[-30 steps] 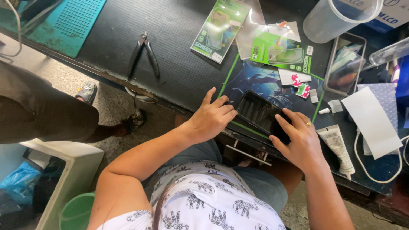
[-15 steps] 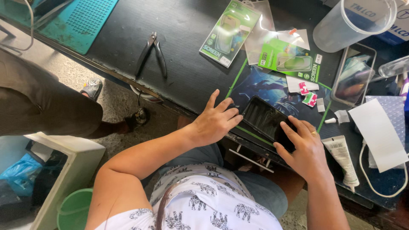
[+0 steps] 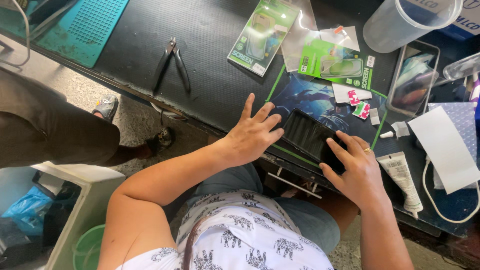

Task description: The person handles a smartphone on a workbench, repeatedly pressing the screen edges and wiping the surface with a small cloth. They rotate the phone to inspect different sides and continue pressing along the frame.

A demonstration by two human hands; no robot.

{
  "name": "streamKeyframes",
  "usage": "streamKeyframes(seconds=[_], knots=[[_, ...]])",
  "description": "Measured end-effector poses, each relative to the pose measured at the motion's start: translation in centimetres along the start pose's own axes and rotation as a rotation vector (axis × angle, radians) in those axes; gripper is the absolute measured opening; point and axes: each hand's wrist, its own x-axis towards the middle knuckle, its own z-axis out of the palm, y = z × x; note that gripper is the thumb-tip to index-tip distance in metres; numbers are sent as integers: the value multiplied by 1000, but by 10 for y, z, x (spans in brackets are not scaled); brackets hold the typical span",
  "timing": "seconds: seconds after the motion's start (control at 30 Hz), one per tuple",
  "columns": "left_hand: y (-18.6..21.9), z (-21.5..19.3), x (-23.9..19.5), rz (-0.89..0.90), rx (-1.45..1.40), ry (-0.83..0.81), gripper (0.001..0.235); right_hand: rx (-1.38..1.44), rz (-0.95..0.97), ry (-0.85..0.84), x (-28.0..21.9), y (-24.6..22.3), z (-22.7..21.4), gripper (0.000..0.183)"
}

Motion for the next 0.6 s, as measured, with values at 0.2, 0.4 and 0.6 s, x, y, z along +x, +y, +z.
streamKeyframes(seconds=[0.2, 0.4, 0.6], knots=[[-4, 0, 7, -1, -16, -17, 32, -2, 11, -3, 0, 0, 0, 58], [-8, 1, 16, -6, -10, -40, 28, -3, 17, -4, 0, 0, 0, 59], [-13, 0, 22, 4, -8, -50, 30, -7, 19, -3, 1, 0, 0, 58]])
